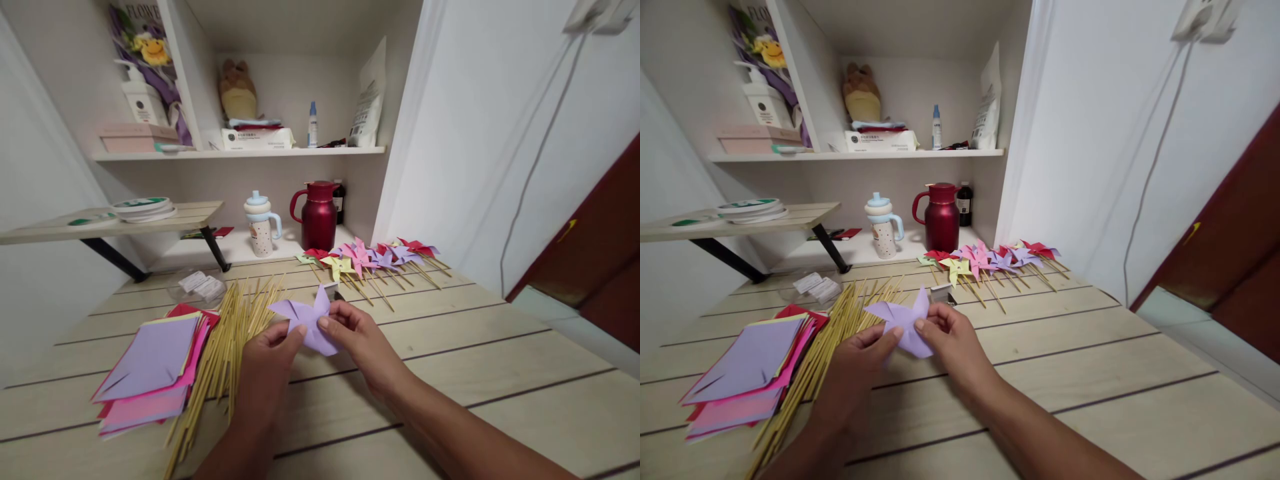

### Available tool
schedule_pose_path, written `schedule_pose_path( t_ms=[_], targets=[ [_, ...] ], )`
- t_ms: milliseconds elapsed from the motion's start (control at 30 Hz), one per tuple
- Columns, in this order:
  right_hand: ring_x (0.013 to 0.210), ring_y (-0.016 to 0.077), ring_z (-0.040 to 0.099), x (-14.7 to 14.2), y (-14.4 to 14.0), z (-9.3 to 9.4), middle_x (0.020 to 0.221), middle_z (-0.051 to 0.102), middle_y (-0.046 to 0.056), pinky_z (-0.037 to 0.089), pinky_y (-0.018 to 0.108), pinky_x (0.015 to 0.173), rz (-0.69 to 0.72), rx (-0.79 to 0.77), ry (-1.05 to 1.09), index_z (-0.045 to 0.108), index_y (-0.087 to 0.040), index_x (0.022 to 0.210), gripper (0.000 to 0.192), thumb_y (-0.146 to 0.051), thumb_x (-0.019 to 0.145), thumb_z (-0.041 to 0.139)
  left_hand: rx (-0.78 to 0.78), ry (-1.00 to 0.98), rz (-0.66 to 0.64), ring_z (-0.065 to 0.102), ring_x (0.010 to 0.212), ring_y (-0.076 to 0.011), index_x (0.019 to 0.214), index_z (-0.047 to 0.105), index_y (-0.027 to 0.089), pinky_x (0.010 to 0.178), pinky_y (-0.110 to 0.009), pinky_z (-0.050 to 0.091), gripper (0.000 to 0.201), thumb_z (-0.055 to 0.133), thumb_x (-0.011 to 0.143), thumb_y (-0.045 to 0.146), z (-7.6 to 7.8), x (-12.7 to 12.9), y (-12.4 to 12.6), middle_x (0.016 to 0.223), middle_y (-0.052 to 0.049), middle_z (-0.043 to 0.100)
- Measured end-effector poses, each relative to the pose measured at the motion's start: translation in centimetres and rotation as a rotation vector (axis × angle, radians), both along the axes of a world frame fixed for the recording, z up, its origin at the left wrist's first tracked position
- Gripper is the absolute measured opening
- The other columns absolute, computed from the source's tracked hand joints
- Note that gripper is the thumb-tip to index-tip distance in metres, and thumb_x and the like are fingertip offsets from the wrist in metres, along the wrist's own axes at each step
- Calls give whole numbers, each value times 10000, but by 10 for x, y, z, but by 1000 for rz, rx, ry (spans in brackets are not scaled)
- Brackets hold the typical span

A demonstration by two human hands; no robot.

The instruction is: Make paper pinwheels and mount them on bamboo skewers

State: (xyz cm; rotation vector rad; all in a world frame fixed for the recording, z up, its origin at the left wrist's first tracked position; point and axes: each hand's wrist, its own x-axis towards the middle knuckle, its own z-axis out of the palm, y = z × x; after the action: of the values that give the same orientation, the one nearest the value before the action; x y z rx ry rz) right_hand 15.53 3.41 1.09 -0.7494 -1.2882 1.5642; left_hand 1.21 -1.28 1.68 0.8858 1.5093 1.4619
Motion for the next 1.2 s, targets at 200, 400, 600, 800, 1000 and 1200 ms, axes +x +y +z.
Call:
schedule_pose_path(
  t_ms=[200, 400, 600, 800, 1000, 1200],
  targets=[
    [767, 169, 593, 8, 12, -2, 777, 679, 27, 450, 294, 752, -93, 97, -47, 688, -178, 898, 338, -509, 863, 635, 13, -68, 38, 649, 744, -177, 785, 782, 187, 725, -269, 456, 259, 788, 635, 398, 3, -3, 0, 781, -15, 762],
    [814, 211, 636, 22, 26, -1, 828, 722, 69, 463, 361, 843, -246, 104, -49, 707, -172, 967, 418, -565, 854, 619, 36, -123, 63, 661, 825, -181, 807, 779, 188, 769, -260, 455, 279, 810, 608, 382, 7, -3, 1, 816, -8, 771],
    [757, 196, 628, 28, 34, 3, 806, 710, 65, 476, 355, 793, -336, 63, -2, 713, -160, 935, 429, -565, 801, 679, 40, -224, 101, 681, 851, -192, 825, 760, 178, 817, -296, 470, 280, 814, 608, 347, -9, -13, 9, 852, -33, 774],
    [620, 148, 562, 38, 43, 7, 742, 660, 37, 432, 277, 594, -444, 72, 24, 701, -161, 907, 433, -569, 764, 696, 60, -283, 62, 682, 831, -206, 853, 751, 130, 841, -335, 473, 348, 831, 601, 358, -17, -20, 13, 876, -83, 767],
    [511, 110, 477, 46, 53, 5, 645, 586, -17, 313, 234, 470, -466, 99, -76, 694, -171, 849, 366, -526, 759, 681, 83, -298, 9, 680, 889, -199, 883, 763, 155, 913, -338, 454, 311, 818, 641, 343, -15, -19, 15, 938, -74, 780],
    [529, 119, 445, 45, 61, -9, 580, 534, -39, 309, 233, 491, -434, 181, -236, 710, -168, 781, 263, -426, 730, 708, 94, -313, 18, 686, 891, -190, 878, 767, 174, 910, -316, 461, 269, 806, 650, 311, -18, -19, 18, 935, -54, 783]
  ],
)
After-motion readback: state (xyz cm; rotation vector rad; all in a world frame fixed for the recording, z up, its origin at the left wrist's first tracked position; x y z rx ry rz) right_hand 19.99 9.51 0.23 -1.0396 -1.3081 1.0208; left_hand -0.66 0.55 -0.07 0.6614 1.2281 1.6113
